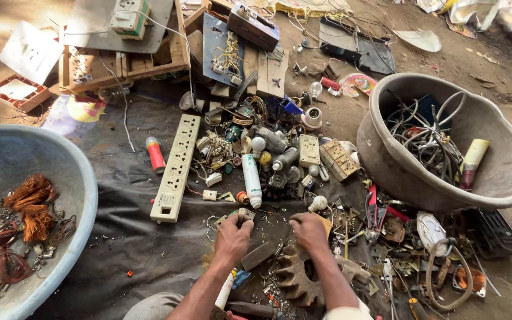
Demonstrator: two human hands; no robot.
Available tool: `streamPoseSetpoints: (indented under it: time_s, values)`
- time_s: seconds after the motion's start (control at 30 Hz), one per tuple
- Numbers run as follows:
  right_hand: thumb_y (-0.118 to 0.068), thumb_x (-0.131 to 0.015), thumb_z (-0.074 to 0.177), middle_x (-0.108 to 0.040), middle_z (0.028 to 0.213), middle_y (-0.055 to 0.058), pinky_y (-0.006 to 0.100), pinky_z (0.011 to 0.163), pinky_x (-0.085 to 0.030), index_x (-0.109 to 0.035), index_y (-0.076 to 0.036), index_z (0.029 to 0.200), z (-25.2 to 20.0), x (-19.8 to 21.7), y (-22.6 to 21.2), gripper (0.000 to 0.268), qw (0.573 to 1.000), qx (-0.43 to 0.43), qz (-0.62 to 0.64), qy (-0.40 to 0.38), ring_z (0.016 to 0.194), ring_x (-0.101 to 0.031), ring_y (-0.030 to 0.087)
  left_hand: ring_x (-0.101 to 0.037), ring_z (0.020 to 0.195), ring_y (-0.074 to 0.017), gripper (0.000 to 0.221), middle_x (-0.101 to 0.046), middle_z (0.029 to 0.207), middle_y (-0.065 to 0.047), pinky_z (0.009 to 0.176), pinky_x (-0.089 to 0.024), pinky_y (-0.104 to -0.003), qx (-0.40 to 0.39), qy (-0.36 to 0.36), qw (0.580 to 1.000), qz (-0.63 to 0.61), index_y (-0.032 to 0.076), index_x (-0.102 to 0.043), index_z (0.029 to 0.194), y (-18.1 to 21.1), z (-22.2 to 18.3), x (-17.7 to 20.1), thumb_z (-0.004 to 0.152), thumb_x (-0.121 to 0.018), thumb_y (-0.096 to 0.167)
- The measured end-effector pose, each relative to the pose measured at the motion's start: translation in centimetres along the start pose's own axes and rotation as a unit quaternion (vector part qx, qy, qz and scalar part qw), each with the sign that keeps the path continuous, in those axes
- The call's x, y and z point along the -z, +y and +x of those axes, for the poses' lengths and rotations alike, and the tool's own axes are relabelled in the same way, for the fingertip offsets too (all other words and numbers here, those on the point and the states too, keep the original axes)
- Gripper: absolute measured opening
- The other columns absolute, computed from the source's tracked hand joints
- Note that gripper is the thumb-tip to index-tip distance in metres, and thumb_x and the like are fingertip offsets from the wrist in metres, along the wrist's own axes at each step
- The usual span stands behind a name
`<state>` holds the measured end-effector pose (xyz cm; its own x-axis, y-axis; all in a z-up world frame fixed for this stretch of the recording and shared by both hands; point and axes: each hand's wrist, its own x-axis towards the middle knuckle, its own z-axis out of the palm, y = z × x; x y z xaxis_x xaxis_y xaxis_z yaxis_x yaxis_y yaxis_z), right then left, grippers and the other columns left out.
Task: The person uses a hammer to strike electrical components against a large metal gear on a tarp, separating the copper wire and plastic parts by hand.
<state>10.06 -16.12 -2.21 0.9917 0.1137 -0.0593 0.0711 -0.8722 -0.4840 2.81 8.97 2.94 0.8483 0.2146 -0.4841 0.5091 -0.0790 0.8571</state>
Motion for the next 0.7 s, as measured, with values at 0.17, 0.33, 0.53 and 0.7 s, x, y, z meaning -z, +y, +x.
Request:
streamPoseSetpoints:
  time_s: [0.17, 0.33, 0.53, 0.7]
  values:
    - [-0.030, -0.076, 0.086, -0.078, 0.102, 0.013, 0.044, 0.087, -0.058, -0.082, -0.016, 0.102, 2.0, -0.7, -3.6, 0.022, 0.978, -0.110, -0.117, -0.135, 0.094, -0.074, 0.031, -0.072, 0.079, -0.0180, 0.030, -0.076, 0.086, -0.007, 0.078, -0.056, -0.034, -0.018, 0.033, 0.999, -0.002, 0.007, -0.076, 0.102, 0.0, 0.6, 0.5, 0.085, -0.065, 0.029]
    - [-0.035, -0.083, 0.082, -0.075, 0.105, 0.016, 0.045, 0.090, -0.057, -0.074, -0.010, 0.101, 1.3, -0.2, -5.9, 0.033, 0.890, -0.129, -0.257, -0.353, 0.098, -0.073, 0.030, -0.071, 0.082, -0.0182, 0.030, -0.076, 0.089, -0.007, 0.079, -0.056, -0.035, -0.006, 0.004, 1.000, -0.004, 0.007, -0.075, 0.103, -0.5, 0.5, -0.3, 0.087, -0.065, 0.030]
    - [-0.005, -0.061, 0.088, -0.076, 0.092, 0.018, 0.051, 0.082, -0.054, -0.069, -0.008, 0.096, -0.3, -3.0, -3.8, 0.011, 0.943, 0.010, -0.250, -0.217, 0.084, -0.075, 0.033, -0.071, 0.081, -0.0179, 0.028, -0.076, 0.090, -0.007, 0.078, -0.056, -0.035, -0.008, -0.002, 1.000, 0.003, 0.009, -0.074, 0.104, 0.0, 0.3, 0.2, 0.089, -0.064, 0.031]
    - [-0.010, -0.079, 0.075, -0.075, 0.087, 0.017, 0.047, 0.077, -0.057, -0.073, -0.006, 0.085, -1.3, -0.4, -4.5, 0.012, 0.964, 0.059, -0.136, -0.223, 0.083, -0.072, 0.033, -0.071, 0.079, -0.0171, 0.028, -0.076, 0.087, -0.008, 0.076, -0.056, -0.034, -0.016, 0.015, 1.000, -0.008, 0.007, -0.075, 0.104, 0.1, 0.5, 0.1, 0.089, -0.066, 0.029]
